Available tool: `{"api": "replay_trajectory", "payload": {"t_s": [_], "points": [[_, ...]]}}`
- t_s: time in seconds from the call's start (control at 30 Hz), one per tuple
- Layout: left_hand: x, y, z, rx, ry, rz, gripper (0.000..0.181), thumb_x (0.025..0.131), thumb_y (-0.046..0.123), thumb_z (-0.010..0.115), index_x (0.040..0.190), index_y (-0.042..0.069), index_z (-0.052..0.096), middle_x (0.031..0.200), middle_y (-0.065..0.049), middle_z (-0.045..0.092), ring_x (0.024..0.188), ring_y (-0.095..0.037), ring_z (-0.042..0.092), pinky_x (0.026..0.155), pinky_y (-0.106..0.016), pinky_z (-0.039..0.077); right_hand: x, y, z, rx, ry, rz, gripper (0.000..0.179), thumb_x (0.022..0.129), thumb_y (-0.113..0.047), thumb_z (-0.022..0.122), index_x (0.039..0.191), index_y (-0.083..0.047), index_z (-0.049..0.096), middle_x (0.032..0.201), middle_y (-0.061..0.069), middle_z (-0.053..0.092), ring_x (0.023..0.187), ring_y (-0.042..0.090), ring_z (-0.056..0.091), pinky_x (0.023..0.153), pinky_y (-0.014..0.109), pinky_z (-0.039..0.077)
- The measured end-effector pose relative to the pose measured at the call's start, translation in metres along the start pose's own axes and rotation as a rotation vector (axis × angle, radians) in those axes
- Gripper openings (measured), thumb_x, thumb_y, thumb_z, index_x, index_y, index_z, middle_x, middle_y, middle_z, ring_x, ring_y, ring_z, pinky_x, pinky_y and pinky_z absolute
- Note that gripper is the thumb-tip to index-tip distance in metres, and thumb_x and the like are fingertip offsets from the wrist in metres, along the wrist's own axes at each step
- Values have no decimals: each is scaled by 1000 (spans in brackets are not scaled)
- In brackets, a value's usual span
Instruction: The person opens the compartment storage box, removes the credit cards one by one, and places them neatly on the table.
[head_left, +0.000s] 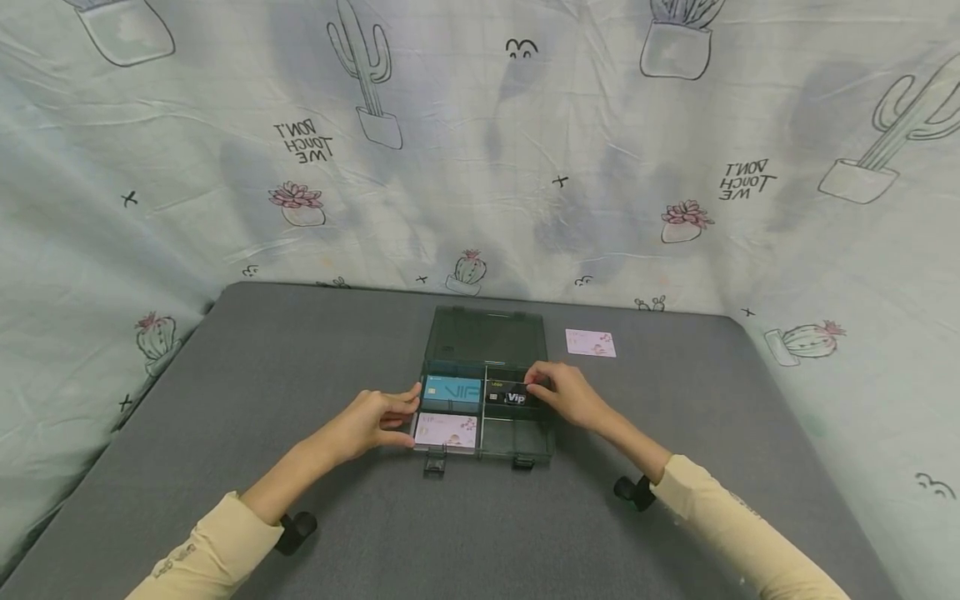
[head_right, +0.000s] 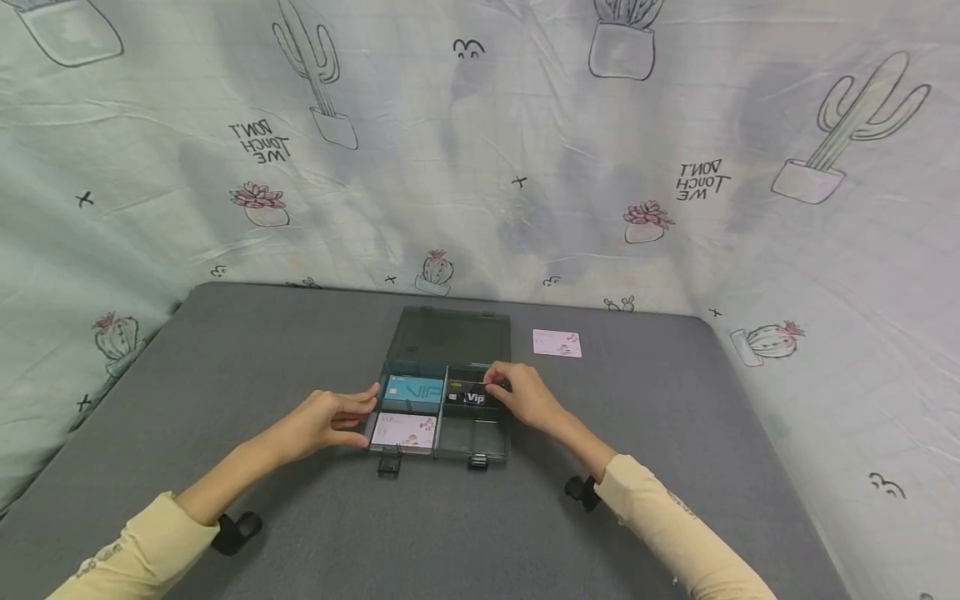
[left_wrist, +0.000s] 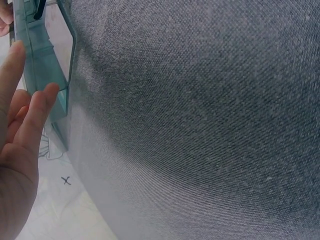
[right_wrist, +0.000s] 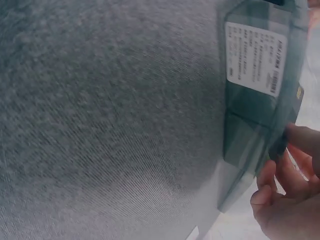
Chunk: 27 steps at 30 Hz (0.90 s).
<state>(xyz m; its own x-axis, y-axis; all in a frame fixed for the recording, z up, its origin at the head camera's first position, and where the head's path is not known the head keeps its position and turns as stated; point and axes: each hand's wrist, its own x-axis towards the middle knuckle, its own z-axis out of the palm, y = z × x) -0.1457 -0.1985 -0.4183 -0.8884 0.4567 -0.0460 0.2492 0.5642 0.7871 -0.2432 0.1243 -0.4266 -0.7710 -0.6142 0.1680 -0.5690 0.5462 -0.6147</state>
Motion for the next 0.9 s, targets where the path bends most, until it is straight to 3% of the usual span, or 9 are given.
{"api": "replay_trajectory", "payload": {"t_s": [0.17,0.27,0.43,0.5,0.63,0.77,0.9], "points": [[0,-1,0,-2,2,-7,59,77,3,76,127,-14,52,143,-30,33,121,-41,49,88,-31,55,1,6,-2,89,19,22,13,93,-4,62,105,-4,68,97,8,70,76,17,62,64,29,53],[0,0,0,-10,-1,-11,59,77,4,76,128,-14,52,143,-30,32,121,-42,48,88,-31,54,1,9,-3,144,29,34,20,96,-4,58,113,-6,69,104,9,69,64,12,51,57,24,45],[0,1,0,-22,-5,-9,59,78,3,76,129,-14,51,143,-30,32,121,-42,48,89,-32,54,-1,12,-8,188,38,40,24,99,-8,54,117,-4,68,112,10,68,59,9,36,52,24,34],[-1,1,0,-25,-5,-11,59,78,3,75,129,-14,51,143,-30,32,121,-42,48,89,-32,54,-1,13,-10,229,31,65,25,100,-9,52,119,-2,67,116,13,66,55,9,38,51,23,42],[0,1,-2,-24,-7,-11,60,78,2,75,130,-14,50,143,-30,31,122,-42,48,89,-32,54,-4,15,-15,440,-11,171,28,103,-10,47,124,0,62,120,20,59,51,16,55,47,33,56],[1,1,-4,-21,-11,-6,60,78,2,75,130,-14,50,143,-30,31,121,-41,48,88,-32,54,-7,18,-17,643,-46,249,32,101,-10,50,129,6,56,116,20,57,72,21,68,59,37,61],[2,0,-5,-21,-11,-13,59,78,1,75,129,-14,50,143,-30,32,121,-41,49,88,-32,54,-10,22,-16,746,-63,293,49,91,-7,67,135,8,49,102,9,66,82,15,69,74,35,60]]}}
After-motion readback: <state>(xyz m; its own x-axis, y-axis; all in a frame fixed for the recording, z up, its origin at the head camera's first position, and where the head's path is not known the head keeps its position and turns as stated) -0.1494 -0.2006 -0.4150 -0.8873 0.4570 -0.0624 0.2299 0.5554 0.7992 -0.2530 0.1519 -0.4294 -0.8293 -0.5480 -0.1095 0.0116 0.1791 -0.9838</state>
